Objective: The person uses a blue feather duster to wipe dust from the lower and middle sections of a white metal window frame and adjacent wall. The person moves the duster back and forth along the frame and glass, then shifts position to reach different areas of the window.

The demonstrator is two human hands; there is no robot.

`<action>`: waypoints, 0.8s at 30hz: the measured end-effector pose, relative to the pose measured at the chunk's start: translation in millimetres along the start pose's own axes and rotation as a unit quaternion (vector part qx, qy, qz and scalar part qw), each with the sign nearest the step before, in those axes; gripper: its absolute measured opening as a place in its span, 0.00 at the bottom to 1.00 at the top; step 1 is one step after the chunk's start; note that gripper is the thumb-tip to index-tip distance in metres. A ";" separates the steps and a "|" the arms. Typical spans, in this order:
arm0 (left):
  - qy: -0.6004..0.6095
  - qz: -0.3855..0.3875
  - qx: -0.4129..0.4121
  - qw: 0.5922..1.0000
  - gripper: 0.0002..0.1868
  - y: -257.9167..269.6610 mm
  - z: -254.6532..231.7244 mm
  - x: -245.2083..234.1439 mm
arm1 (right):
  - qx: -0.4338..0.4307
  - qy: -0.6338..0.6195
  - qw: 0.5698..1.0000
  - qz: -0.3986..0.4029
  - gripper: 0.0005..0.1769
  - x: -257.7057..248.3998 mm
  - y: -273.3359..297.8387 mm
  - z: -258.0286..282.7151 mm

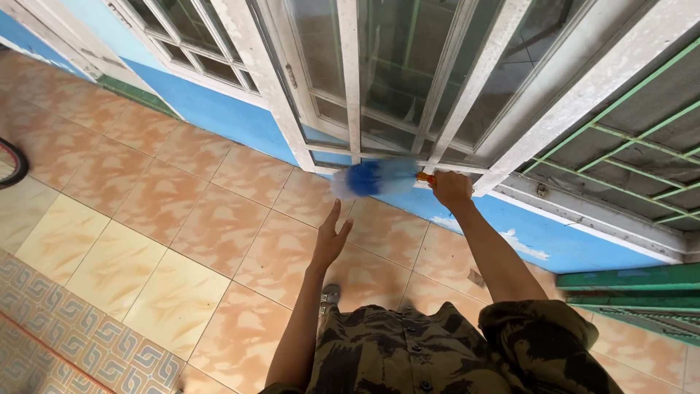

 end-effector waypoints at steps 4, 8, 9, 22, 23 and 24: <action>-0.009 -0.008 -0.004 1.000 0.34 7.1 -7.4 9.5 | 0.007 -0.025 0.999 0.038 0.21 -73.3 25.6 8.9; -0.004 -0.019 -0.003 1.000 0.34 14.0 -17.1 19.7 | -0.076 -0.125 0.964 -0.224 0.16 -123.3 30.3 12.4; -0.005 -0.020 -0.006 1.000 0.34 15.8 -19.0 22.4 | -0.082 -0.141 0.941 -0.297 0.15 -130.7 27.3 13.1; -0.004 -0.028 -0.010 1.000 0.34 36.5 -31.5 57.4 | -0.047 -0.101 0.976 -0.186 0.18 -58.4 44.3 -33.2; -0.005 -0.028 -0.009 1.000 0.34 38.5 -31.5 59.6 | -0.026 -0.063 0.990 -0.122 0.17 -51.0 43.0 -37.9; -0.006 -0.029 -0.008 1.000 0.33 40.6 -31.4 61.8 | -0.006 -0.024 0.998 -0.058 0.18 -43.4 41.9 -42.7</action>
Point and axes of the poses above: each hand's wrist, its own y-axis away from the middle knuckle, its own x-axis out of the palm, z = x × y, the point moved 1 cm from there along -y, towards the middle knuckle, and after that the axes turned 12 degrees about z, right-handed, at the moved point
